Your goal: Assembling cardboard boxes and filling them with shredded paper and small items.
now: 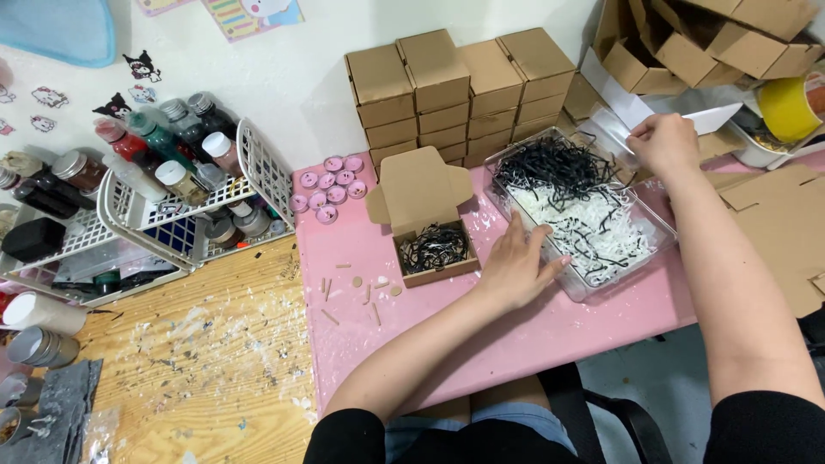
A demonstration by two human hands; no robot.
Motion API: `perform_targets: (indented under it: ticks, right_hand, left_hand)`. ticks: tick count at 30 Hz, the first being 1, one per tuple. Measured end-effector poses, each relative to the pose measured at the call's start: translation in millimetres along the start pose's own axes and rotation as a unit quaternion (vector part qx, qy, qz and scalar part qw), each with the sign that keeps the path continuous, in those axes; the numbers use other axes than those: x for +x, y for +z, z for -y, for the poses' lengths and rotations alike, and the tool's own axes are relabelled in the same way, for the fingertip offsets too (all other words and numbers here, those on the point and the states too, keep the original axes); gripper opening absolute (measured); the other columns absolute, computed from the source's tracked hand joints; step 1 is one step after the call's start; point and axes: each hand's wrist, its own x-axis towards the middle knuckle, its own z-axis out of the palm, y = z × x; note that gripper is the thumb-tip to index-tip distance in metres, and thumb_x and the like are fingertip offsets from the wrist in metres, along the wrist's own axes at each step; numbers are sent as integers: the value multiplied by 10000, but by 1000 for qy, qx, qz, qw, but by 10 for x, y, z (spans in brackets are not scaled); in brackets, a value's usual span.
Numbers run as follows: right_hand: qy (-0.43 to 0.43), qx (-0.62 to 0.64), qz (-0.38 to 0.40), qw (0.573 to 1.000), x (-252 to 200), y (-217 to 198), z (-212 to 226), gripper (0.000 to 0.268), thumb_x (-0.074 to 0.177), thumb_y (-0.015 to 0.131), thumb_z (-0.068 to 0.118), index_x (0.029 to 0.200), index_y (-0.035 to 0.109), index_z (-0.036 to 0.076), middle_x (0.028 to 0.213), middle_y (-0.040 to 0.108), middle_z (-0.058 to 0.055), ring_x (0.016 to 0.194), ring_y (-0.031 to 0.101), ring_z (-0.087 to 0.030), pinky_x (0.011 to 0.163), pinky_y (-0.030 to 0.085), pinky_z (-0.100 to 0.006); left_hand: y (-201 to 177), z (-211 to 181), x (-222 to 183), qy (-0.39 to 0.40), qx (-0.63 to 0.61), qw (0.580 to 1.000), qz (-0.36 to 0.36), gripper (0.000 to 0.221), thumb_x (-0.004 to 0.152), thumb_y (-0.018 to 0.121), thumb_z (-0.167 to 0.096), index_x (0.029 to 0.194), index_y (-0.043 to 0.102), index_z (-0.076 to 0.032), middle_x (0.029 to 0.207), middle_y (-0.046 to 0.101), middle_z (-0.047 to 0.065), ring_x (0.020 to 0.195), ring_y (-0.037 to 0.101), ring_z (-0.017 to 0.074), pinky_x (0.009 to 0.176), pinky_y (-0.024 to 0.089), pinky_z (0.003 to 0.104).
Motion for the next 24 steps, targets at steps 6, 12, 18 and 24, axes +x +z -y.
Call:
perform_targets:
  ticks: [6,12,18,24]
  right_hand:
    - [-37,85,-91,991,-91,-159,132,82,865,808,77,944,796,59,930,767,-112,839,744,-229,805,576,-352]
    - [-148,131,-200,960,-210,-509,665,82,978,761,-3,1045,806,10,981,775,-140,881,743,-205,818,580,-336]
    - [-51,452,-31,890,-664,-850,1691,81,1013,723,3,1093,737,2,999,765,-130,869,759,-178,788,639,-293]
    - [-23,572,142,807,-1234,-434,2219,123,950,710,11,1068,691,-20,1004,757,-148,903,753,-218,817,647,-351]
  left_hand:
    - [47,334,184,-17,-7,1000,-22,578,986,553,-482,1364,481,-51,1545,271,477,1389,425,580,1160,355,562]
    - [-89,291,202,-44,-35,998,-12,653,1033,469,-493,1479,410,-20,1580,313,421,1420,429,515,1188,360,523]
    - [-334,435,226,14,-136,984,-118,785,1068,555,-476,1563,226,36,1617,320,335,1527,336,444,1258,285,491]
    - [-839,692,90,-43,-534,838,-102,569,1001,647,-367,1446,564,-21,1429,611,126,1306,554,173,1101,441,316]
